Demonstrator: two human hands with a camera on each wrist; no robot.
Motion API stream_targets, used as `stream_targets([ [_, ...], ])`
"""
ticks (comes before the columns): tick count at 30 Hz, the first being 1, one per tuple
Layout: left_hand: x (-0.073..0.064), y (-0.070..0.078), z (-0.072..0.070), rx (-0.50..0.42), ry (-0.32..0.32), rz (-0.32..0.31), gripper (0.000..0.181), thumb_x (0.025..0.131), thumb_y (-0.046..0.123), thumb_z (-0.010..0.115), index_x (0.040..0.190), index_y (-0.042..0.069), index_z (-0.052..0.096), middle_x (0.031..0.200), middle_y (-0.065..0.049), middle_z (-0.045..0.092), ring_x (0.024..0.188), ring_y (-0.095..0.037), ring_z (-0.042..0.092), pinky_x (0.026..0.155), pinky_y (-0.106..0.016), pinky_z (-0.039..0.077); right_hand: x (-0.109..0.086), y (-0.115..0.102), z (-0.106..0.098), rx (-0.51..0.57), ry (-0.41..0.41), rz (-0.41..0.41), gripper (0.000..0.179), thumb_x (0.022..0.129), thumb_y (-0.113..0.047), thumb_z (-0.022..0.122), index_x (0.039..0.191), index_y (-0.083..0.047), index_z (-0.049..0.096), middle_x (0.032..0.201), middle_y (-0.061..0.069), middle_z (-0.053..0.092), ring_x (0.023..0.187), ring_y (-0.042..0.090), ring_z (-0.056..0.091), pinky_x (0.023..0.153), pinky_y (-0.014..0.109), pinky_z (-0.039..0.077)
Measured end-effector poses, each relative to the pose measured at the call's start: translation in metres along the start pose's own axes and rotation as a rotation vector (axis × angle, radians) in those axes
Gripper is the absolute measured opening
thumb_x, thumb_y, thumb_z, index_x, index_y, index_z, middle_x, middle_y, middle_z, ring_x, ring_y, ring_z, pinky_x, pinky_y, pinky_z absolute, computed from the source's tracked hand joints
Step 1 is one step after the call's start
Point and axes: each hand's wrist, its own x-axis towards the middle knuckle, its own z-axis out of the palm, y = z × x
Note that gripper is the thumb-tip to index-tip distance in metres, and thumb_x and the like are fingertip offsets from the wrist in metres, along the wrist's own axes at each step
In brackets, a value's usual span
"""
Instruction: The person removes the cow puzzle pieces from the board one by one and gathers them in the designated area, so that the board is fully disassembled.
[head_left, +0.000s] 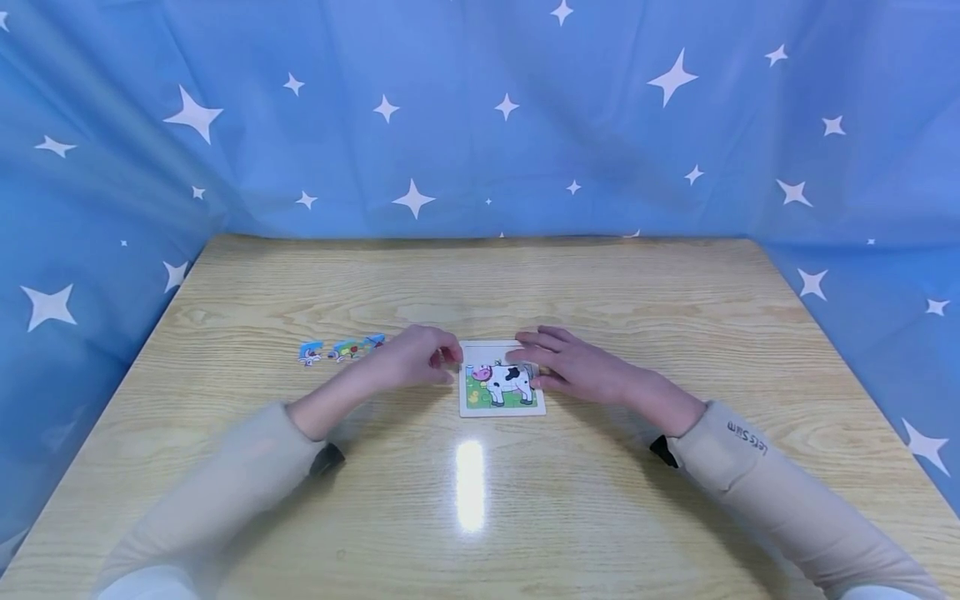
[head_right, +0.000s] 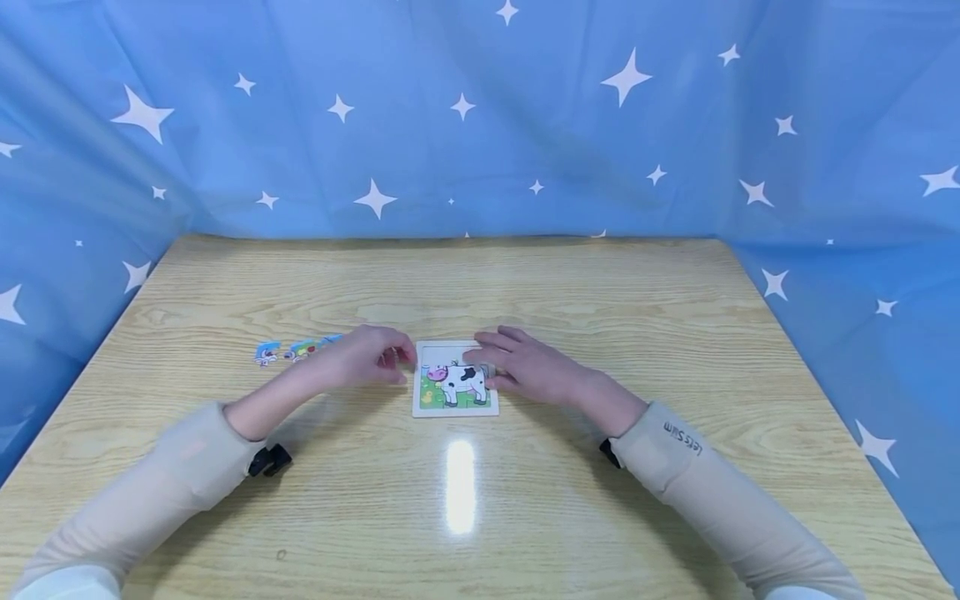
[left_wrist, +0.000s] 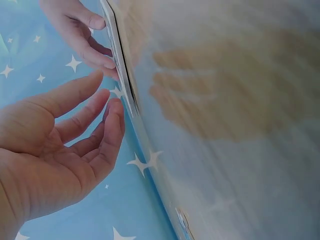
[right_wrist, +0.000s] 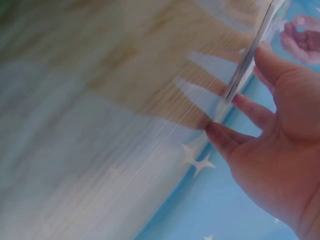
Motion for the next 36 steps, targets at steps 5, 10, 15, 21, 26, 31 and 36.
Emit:
stream_targets([
  [5, 0.006, 0.005, 0.003, 0.051, -0.011, 0.0, 0.022, 0.094, 0.0, 0.085, 0.114, 0.0, 0.075, 0.099, -0.006, 0.071, 0.084, -0.017, 0.059, 0.081, -0.028, 0.051, -0.001, 0.006, 0.003, -0.032, 0.022, -0.043, 0.046, 0.113, -0.023, 0.065, 0.158, -0.015, 0.06, 0.163, 0.028, 0.05, 0.146, 0.062, 0.045, 0.119, 0.069, 0.04],
  [10, 0.014, 0.008, 0.008, 0.115, -0.022, -0.007, 0.025, 0.092, 0.004, 0.088, 0.114, 0.003, 0.076, 0.1, -0.005, 0.065, 0.088, -0.018, 0.056, 0.081, -0.028, 0.048, -0.002, 0.022, 0.015, -0.034, 0.026, -0.045, 0.046, 0.114, -0.03, 0.064, 0.16, -0.025, 0.059, 0.165, 0.024, 0.049, 0.147, 0.061, 0.044, 0.117, 0.069, 0.042],
  [15, 0.019, 0.009, 0.012, 0.152, -0.034, 0.006, 0.029, 0.092, 0.007, 0.089, 0.118, 0.005, 0.076, 0.106, -0.005, 0.065, 0.097, -0.019, 0.057, 0.087, -0.03, 0.05, -0.002, 0.043, 0.031, -0.047, 0.011, -0.038, 0.048, 0.115, -0.036, 0.062, 0.162, -0.033, 0.056, 0.17, 0.02, 0.045, 0.151, 0.057, 0.04, 0.116, 0.07, 0.043],
  [21, 0.024, 0.01, 0.015, 0.161, -0.042, 0.011, 0.03, 0.093, 0.007, 0.088, 0.12, 0.006, 0.076, 0.11, -0.006, 0.066, 0.097, -0.02, 0.057, 0.086, -0.03, 0.051, -0.001, 0.055, 0.039, -0.116, 0.007, -0.063, 0.053, 0.113, -0.032, 0.066, 0.165, -0.033, 0.054, 0.171, 0.02, 0.044, 0.152, 0.056, 0.041, 0.116, 0.068, 0.045],
  [26, 0.027, 0.011, 0.017, 0.145, -0.061, -0.025, 0.032, 0.093, 0.005, 0.088, 0.123, 0.005, 0.076, 0.113, -0.007, 0.066, 0.096, -0.019, 0.056, 0.085, -0.029, 0.05, -0.001, 0.06, 0.043, -0.123, 0.032, -0.091, 0.053, 0.113, -0.032, 0.066, 0.165, -0.033, 0.054, 0.17, 0.02, 0.046, 0.15, 0.055, 0.044, 0.114, 0.067, 0.048],
  [31, 0.027, 0.012, 0.018, 0.127, -0.067, -0.019, 0.032, 0.093, 0.001, 0.087, 0.122, 0.003, 0.075, 0.11, -0.007, 0.065, 0.085, -0.016, 0.054, 0.078, -0.026, 0.048, -0.001, 0.039, 0.028, -0.099, 0.016, -0.074, 0.049, 0.115, -0.032, 0.062, 0.164, -0.03, 0.055, 0.168, 0.022, 0.047, 0.148, 0.057, 0.045, 0.113, 0.068, 0.047],
  [36, 0.027, 0.013, 0.018, 0.113, -0.068, -0.01, 0.032, 0.093, 0.0, 0.087, 0.122, 0.001, 0.074, 0.107, -0.007, 0.065, 0.08, -0.015, 0.052, 0.075, -0.023, 0.045, 0.0, -0.001, 0.0, -0.071, -0.02, 0.001, 0.048, 0.111, -0.016, 0.068, 0.159, -0.019, 0.061, 0.165, 0.027, 0.049, 0.147, 0.059, 0.046, 0.114, 0.068, 0.046],
])
